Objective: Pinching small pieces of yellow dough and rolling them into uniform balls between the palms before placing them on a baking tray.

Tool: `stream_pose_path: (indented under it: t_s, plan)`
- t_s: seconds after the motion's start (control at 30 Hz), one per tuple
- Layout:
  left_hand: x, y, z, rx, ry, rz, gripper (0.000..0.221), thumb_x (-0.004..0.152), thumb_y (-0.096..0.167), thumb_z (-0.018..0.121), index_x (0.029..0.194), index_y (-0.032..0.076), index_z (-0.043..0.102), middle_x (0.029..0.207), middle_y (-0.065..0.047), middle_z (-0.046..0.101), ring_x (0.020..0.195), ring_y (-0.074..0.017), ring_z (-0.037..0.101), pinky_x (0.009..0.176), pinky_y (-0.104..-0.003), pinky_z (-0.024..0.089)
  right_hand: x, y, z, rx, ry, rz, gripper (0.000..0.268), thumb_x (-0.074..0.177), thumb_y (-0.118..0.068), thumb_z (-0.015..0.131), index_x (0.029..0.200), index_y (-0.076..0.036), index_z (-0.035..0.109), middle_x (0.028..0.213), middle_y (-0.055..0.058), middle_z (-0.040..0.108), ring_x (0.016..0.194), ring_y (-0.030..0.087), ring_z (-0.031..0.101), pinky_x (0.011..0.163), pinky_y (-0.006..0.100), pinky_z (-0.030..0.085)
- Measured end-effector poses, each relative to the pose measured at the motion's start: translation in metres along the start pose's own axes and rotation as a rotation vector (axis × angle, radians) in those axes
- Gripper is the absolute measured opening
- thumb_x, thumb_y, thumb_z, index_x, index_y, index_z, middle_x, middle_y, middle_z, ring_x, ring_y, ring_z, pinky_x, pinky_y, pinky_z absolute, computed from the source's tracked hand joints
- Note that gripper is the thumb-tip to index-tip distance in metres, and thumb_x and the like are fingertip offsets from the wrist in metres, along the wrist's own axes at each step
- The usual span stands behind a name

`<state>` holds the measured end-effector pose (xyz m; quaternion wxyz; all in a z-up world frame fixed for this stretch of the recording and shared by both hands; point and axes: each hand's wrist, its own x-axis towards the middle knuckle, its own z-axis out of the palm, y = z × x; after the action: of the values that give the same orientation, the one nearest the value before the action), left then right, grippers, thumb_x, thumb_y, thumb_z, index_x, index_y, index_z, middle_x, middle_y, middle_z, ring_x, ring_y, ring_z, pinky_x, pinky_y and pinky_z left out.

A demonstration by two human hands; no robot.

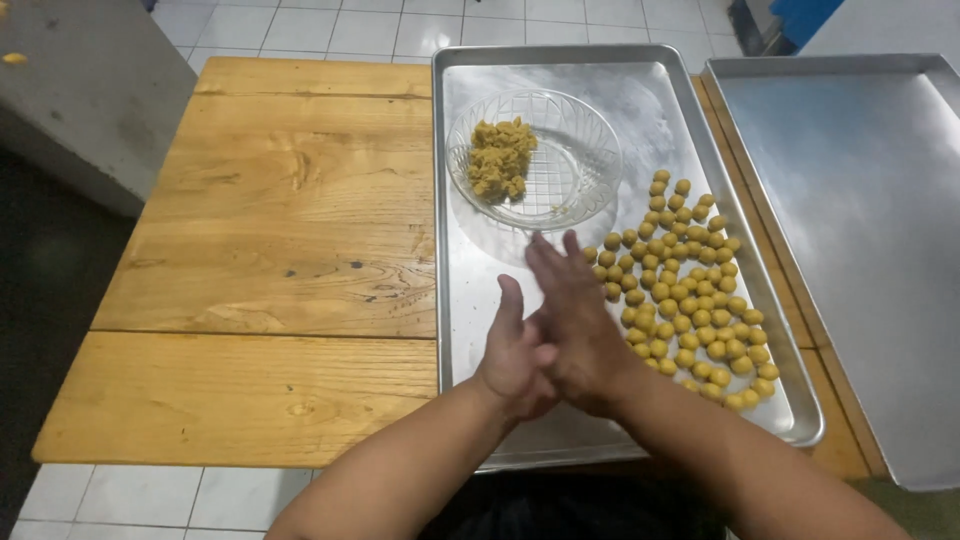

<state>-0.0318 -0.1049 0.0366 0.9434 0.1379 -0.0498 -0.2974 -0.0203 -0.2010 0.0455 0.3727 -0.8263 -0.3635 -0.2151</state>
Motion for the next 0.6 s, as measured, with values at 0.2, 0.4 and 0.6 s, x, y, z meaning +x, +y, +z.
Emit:
stream_pose_path:
  t_s: [0.2,0.4,0.6]
  plan:
    - [0.001,0.000,-0.070,-0.136,-0.360,0.269,0.078,0.098,0.086,0.016,0.150,0.038,0.049,0.152,0.005,0.058,0.152,-0.0118,0.040,0.130,-0.048,0.022,-0.019,-0.010,0.028,-0.129,-0.100,-0.221,0.100,0.097,-0.081,0.008,0.166,-0.009,0.016,0.174,0.014,0.008,0.161,0.037,-0.016,0.128,0.064,-0.015]
    - [-0.001,-0.007,-0.002,0.112,-0.105,0.089,0.111,0.089,0.090,0.023,0.153,0.001,0.041,0.152,-0.013,0.049,0.145,-0.0256,0.044,0.126,-0.034,0.025,-0.010,0.006,0.020,-0.216,-0.187,0.189,0.104,0.093,-0.083,0.007,0.167,-0.010,-0.004,0.171,0.020,-0.016,0.150,0.045,-0.026,0.105,0.080,-0.010]
    - [0.003,0.000,-0.016,0.014,-0.258,0.748,0.116,0.079,0.092,0.037,0.158,0.010,0.020,0.161,-0.027,0.016,0.150,-0.0460,0.021,0.124,-0.060,0.017,-0.033,-0.008,0.043,-0.106,-0.104,-0.231,0.109,0.081,-0.090,0.022,0.163,-0.019,0.023,0.172,0.017,-0.002,0.154,0.037,-0.023,0.113,0.054,-0.031]
